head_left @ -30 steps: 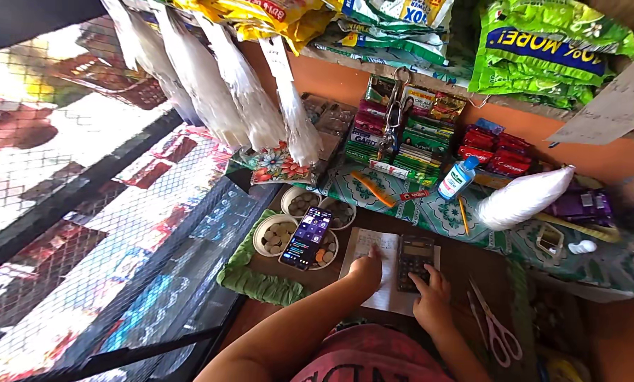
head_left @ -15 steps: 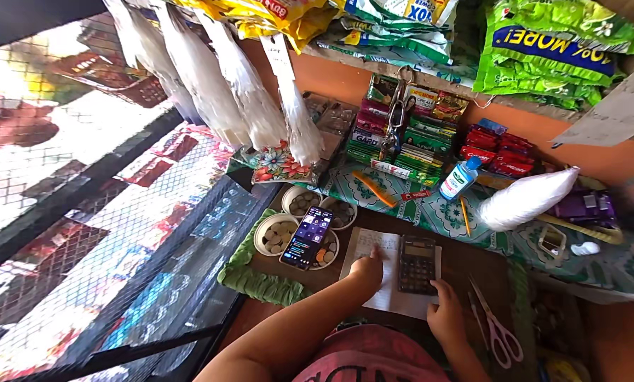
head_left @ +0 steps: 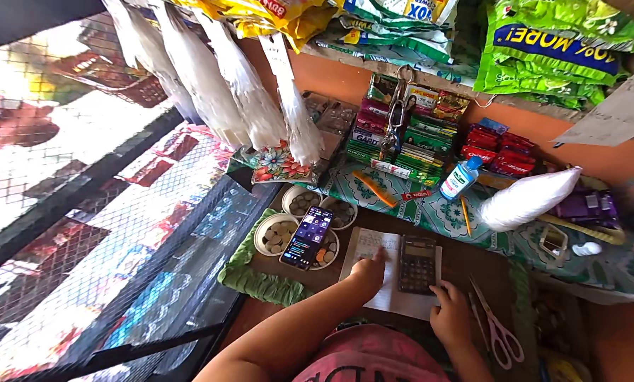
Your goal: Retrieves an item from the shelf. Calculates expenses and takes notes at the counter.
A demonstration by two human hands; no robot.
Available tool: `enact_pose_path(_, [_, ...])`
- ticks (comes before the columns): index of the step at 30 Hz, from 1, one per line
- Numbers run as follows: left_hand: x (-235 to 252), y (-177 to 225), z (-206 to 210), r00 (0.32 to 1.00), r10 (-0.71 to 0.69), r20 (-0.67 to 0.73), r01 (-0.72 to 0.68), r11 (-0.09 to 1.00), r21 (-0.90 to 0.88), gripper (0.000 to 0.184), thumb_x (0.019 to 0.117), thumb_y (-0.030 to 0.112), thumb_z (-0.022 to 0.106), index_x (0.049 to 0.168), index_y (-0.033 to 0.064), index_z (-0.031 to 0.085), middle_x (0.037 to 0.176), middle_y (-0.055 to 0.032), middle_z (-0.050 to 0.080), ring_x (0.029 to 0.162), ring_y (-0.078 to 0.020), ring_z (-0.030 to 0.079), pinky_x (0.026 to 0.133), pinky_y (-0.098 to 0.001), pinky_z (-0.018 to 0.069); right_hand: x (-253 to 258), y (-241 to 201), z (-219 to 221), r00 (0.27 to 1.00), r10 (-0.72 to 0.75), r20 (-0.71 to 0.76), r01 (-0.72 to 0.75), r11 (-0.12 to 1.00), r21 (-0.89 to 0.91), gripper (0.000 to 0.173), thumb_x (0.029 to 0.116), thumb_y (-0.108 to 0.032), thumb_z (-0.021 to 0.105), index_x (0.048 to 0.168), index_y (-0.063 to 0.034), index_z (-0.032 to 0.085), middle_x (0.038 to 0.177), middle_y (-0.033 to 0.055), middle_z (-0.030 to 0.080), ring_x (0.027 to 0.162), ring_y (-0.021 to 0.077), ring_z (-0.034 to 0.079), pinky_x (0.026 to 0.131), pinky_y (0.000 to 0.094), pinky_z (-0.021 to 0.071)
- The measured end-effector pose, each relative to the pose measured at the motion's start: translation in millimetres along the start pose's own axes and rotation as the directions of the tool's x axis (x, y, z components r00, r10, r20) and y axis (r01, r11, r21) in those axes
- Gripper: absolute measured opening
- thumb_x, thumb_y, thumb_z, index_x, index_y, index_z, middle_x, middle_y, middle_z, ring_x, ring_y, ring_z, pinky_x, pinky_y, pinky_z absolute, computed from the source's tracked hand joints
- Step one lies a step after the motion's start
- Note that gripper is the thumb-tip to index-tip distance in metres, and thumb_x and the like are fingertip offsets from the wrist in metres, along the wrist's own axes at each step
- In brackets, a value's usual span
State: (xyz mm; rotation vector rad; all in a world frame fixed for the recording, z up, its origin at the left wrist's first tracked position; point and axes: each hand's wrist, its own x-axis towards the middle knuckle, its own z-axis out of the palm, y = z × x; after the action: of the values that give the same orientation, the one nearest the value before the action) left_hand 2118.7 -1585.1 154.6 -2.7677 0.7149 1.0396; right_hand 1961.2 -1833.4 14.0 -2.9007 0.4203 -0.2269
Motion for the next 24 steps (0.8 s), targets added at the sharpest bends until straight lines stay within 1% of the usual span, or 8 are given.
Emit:
enact_pose_path(5, [-4,0,0,1.0,0.019,-0.022,-0.019,1.0,-0.014,0.083,0.0926,0.008,0.061,0.164,0.01,0.018,0.172,-0.012,0.005,0.105,-0.0478,0.066,0.083,-0.0615,0.0568,10,-18,-14,0.999,-0.04,0.017,0.04,0.999,0.034,0.051,0.0713,-0.021,0.075,0.118,-0.0402,0.071,0.151,-0.0018,0.048,0.135,0.025,0.048,0.107,0.0537,0.0462])
enact_pose_path(11, [-1,0,1,1.0,0.006,-0.012,-0.006,1.0,0.013,0.083,0.0929,0.006,0.059,0.164,0.0109,0.017,0.173,-0.0121,0.004,0.105,-0.0466,0.066,0.084,-0.0611,0.0566,22,-46,-13,0.996,-0.073,0.051,0.072,0.997,0.007,0.046,0.0688,-0.023,0.077,0.111,-0.0402,0.073,0.156,-0.0034,0.043,0.14,0.0274,0.043,0.108,0.0586,0.0419])
enact_pose_path(13, [0,0,3,1.0,0.004,-0.019,-0.003,1.0,0.017,0.083,0.0929,0.006,0.059,0.164,0.0118,0.017,0.173,-0.0118,0.005,0.104,-0.0464,0.067,0.083,-0.0608,0.0569,27,-48,-13,0.998,-0.065,0.028,0.065,0.998,0.0,0.051,0.0682,-0.023,0.077,0.115,-0.0415,0.072,0.157,-0.0027,0.042,0.14,0.0272,0.042,0.107,0.0576,0.0427])
enact_pose_path(18, [2,0,3,1.0,0.003,-0.016,-0.003,1.0,0.009,0.087,0.0908,0.011,0.065,0.164,0.0113,0.017,0.172,-0.0127,0.005,0.106,-0.0469,0.066,0.084,-0.0604,0.0571,28,-43,-16,0.997,-0.046,0.059,0.047,0.999,-0.018,0.061,0.0697,-0.025,0.077,0.124,-0.0497,0.068,0.159,-0.0021,0.039,0.141,0.0308,0.04,0.105,0.0634,0.0404])
enact_pose_path(20, [2,-1,3,1.0,-0.001,-0.009,0.001,1.0,0.003,0.09,0.0906,0.016,0.067,0.164,0.0113,0.017,0.173,-0.0121,0.004,0.107,-0.0468,0.066,0.084,-0.0606,0.0568,24,-34,-15,0.999,0.003,0.033,-0.003,1.0,0.008,0.062,0.0693,-0.022,0.077,0.126,-0.0444,0.068,0.154,-0.0002,0.045,0.136,0.0287,0.047,0.105,0.0583,0.0448])
enact_pose_path(21, [2,-1,3,1.0,0.0,-0.007,0.0,1.0,0.003,0.09,0.0908,0.018,0.068,0.164,0.0116,0.017,0.173,-0.0116,0.004,0.107,-0.0465,0.066,0.084,-0.0606,0.0568,20,-28,-12,0.999,0.027,0.021,-0.028,0.999,0.027,0.059,0.0696,-0.02,0.077,0.125,-0.0389,0.068,0.15,0.001,0.049,0.132,0.0275,0.051,0.103,0.0554,0.048])
enact_pose_path(22, [1,-1,3,1.0,0.001,-0.006,-0.001,1.0,0.005,0.09,0.0909,0.02,0.068,0.165,0.0117,0.017,0.173,-0.0114,0.004,0.107,-0.0462,0.066,0.084,-0.0605,0.0569,16,-20,-9,0.999,0.045,0.018,-0.045,0.998,0.043,0.054,0.0705,-0.018,0.077,0.122,-0.034,0.068,0.146,0.0013,0.053,0.129,0.0266,0.054,0.102,0.0541,0.0501])
enact_pose_path(24, [1,0,2,1.0,0.001,-0.005,-0.001,1.0,0.007,0.089,0.091,0.018,0.067,0.165,0.0117,0.017,0.173,-0.0115,0.004,0.105,-0.0459,0.066,0.083,-0.0603,0.0571,8,-8,-2,0.998,0.053,0.026,-0.054,0.998,0.045,0.041,0.0735,-0.018,0.075,0.111,-0.0329,0.072,0.142,-0.0016,0.056,0.128,0.0244,0.054,0.102,0.0522,0.0503])
